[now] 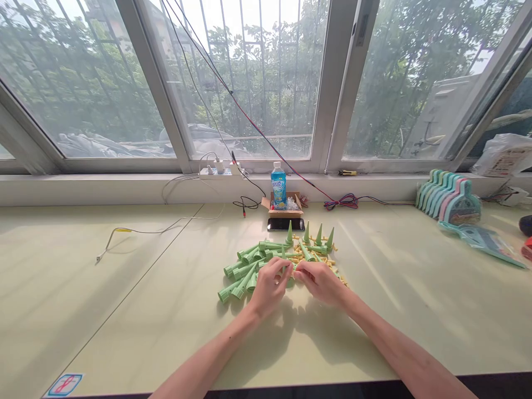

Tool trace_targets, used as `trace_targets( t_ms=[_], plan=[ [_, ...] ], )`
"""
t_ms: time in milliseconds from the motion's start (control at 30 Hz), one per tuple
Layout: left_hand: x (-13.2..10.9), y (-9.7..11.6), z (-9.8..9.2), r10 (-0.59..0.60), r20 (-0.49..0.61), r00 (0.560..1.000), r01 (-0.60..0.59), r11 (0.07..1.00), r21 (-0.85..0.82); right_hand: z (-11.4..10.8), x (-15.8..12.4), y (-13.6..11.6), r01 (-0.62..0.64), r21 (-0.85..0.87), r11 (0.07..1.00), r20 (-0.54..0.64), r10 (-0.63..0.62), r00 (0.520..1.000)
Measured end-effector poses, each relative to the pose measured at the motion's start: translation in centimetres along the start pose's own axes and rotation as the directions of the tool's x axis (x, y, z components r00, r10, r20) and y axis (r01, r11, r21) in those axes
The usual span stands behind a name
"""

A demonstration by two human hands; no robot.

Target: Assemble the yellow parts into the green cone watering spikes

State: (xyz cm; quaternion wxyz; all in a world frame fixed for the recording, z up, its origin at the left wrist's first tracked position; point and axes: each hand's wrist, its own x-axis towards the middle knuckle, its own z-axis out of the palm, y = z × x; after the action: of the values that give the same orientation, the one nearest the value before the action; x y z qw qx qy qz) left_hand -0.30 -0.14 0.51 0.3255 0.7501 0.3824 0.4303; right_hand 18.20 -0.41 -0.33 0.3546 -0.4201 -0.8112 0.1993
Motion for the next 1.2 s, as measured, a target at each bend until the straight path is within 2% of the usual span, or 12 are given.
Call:
trace_targets(
  t_ms=[133, 333, 1200],
  plan=[
    [0.12, 0.15, 0.12, -0.057, -0.028, 0.998, 0.055, 0.997, -0.052, -0.07, -0.07, -0.12, 0.007, 0.026, 1.000, 0.007, -0.007, 1.000],
    [0.14, 0.06, 0.18, -0.068, -0.027, 0.997, 0.066, 0.996, -0.064, 0.03, -0.13, 0.07, 0.034, 0.047, 0.998, 0.002, -0.034, 0.999],
    [0.00, -0.09, -0.08, 0.045, -0.007, 0.999, -0.045, 0.997, 0.060, -0.01, -0.08, 0.06, 0.037, 0.021, 0.999, 0.006, -0.037, 0.999]
  ],
)
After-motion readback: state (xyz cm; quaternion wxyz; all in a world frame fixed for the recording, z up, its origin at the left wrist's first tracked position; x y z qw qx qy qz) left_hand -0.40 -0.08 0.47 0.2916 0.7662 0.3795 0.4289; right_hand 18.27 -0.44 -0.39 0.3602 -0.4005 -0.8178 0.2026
